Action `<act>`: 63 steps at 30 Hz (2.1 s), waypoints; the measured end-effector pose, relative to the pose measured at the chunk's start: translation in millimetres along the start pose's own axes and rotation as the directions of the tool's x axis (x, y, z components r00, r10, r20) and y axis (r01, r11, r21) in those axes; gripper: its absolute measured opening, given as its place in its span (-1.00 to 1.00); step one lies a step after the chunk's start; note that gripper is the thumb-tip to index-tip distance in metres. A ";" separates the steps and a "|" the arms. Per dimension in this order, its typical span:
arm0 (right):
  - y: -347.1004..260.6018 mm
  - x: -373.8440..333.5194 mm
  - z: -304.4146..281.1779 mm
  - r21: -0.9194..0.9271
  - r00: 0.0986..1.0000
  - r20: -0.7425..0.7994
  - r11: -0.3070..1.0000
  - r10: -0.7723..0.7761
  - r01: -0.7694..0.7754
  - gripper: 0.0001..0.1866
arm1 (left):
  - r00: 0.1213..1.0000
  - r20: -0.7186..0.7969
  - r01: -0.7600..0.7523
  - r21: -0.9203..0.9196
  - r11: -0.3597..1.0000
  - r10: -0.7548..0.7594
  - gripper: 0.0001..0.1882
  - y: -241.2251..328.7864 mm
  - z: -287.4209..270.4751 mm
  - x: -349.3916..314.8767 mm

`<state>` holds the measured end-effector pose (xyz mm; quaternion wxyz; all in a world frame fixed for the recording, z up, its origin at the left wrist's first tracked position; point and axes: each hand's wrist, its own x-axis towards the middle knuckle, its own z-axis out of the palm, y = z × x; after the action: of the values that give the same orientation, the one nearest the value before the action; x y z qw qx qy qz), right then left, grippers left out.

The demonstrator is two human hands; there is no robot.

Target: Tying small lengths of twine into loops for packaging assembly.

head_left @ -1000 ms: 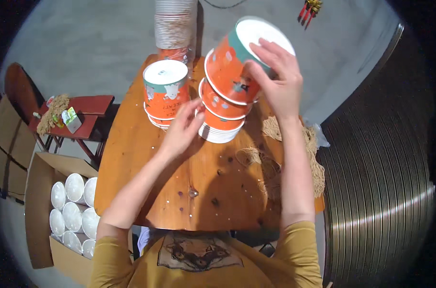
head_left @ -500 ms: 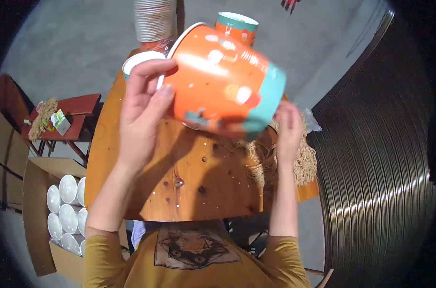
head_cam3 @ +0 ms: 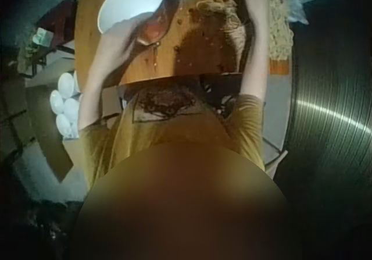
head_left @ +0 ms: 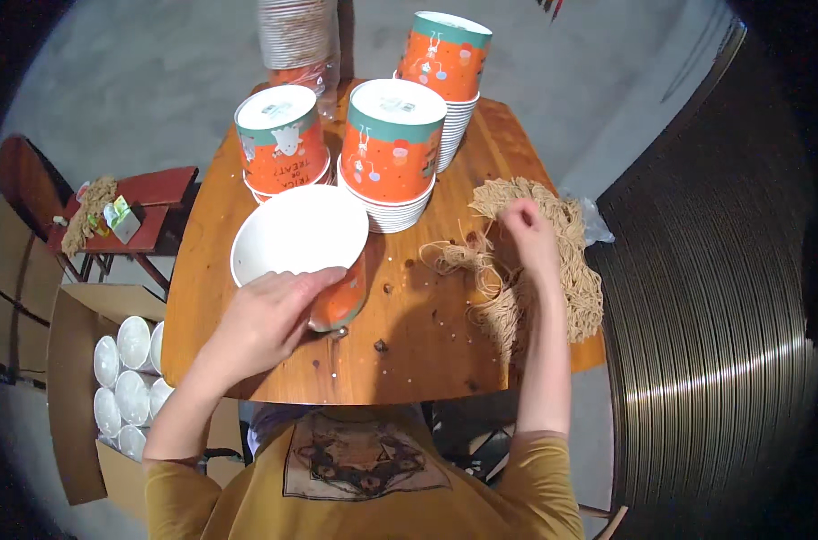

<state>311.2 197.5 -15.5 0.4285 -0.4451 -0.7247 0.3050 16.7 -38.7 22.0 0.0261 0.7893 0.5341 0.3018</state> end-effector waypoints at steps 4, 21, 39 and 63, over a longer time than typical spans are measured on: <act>-63.8 10.3 -21.0 0.510 0.994 0.098 0.855 0.056 -0.098 -0.88 | 0.999 0.040 0.026 0.085 0.996 -0.030 -0.52 0.7 7.0 -1.3; -168.6 23.0 -12.5 0.597 0.961 0.142 0.795 -0.237 0.108 -0.72 | 0.995 0.091 0.034 0.115 0.993 -0.044 -0.68 -9.7 11.5 -4.1; -49.3 -100.1 129.7 0.494 0.952 0.297 0.866 -0.080 -0.082 -0.89 | 0.926 0.273 0.239 0.111 0.965 -0.260 -0.76 -17.9 -27.7 -5.2; -74.1 -118.4 116.9 0.601 0.901 0.425 0.771 -0.087 -0.210 -0.87 | 0.991 0.060 -0.127 0.234 0.964 0.116 -0.84 6.9 12.3 30.3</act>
<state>206.4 52.1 -48.1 0.3722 -0.2202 -0.6397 0.6354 36.1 -12.2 28.0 -0.0747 0.8246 0.5163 0.2188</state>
